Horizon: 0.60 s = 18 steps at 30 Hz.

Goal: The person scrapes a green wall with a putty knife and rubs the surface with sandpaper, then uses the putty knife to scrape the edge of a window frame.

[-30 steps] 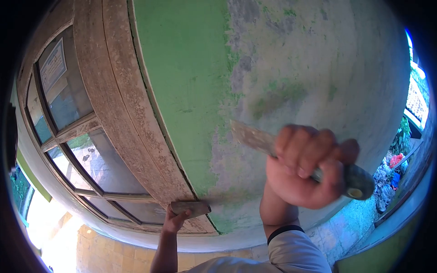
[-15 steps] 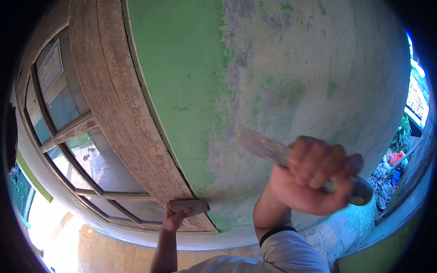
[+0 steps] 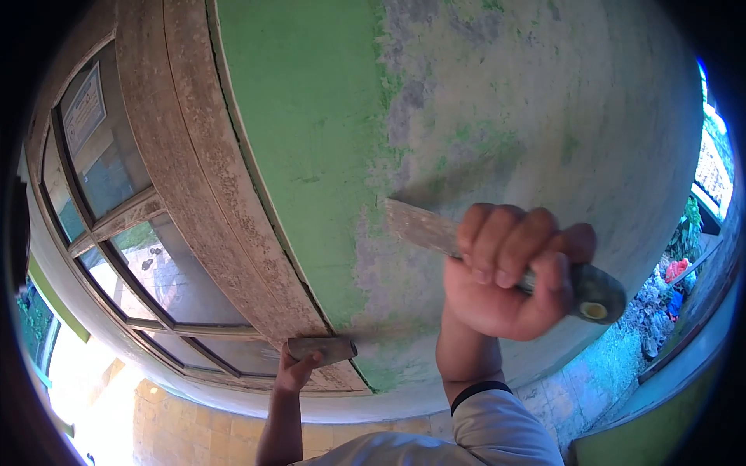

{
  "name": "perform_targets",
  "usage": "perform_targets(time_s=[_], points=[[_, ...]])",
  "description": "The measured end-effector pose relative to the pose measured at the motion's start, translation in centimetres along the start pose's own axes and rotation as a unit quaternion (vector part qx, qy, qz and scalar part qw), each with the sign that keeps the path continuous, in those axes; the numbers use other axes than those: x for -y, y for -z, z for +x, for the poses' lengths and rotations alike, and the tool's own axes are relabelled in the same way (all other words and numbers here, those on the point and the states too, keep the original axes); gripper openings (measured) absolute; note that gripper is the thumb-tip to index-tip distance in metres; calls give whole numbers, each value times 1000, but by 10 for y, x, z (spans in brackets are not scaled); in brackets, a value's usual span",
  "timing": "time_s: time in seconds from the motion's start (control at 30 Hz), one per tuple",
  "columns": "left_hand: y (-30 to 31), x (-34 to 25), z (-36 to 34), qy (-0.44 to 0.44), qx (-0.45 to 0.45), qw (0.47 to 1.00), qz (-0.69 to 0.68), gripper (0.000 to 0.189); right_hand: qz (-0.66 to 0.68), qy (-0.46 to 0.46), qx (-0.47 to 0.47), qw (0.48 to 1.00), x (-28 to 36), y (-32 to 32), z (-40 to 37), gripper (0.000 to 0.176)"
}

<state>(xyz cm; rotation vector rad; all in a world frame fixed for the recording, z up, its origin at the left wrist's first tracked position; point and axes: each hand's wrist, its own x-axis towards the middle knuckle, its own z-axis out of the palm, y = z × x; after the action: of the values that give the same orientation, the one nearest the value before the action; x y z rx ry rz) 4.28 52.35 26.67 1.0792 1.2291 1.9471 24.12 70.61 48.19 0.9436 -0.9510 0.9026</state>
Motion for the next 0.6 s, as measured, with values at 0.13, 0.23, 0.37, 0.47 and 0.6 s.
perform_targets(time_s=[0.13, 0.23, 0.37, 0.47, 0.6], points=[[3, 3, 0, -5, -3, 1000, 16, 20, 63, 47, -6, 997, 19, 1, 8, 17], [1, 2, -1, -1, -5, 1000, 10, 20, 51, -24, -9, 998, -9, -5, -2, 19], [2, 3, -1, -3, -5, 1000, 11, 21, 35, -5, -28, 999, 10, -7, 4, 20], [4, 3, 1, -8, 8, 1000, 25, 22, 72, 43, 28, 996, 30, 0, 10, 20], [-1, 0, -1, 13, -9, 1000, 1, 20, 32, -34, -17, 999, -2, -9, -3, 18]])
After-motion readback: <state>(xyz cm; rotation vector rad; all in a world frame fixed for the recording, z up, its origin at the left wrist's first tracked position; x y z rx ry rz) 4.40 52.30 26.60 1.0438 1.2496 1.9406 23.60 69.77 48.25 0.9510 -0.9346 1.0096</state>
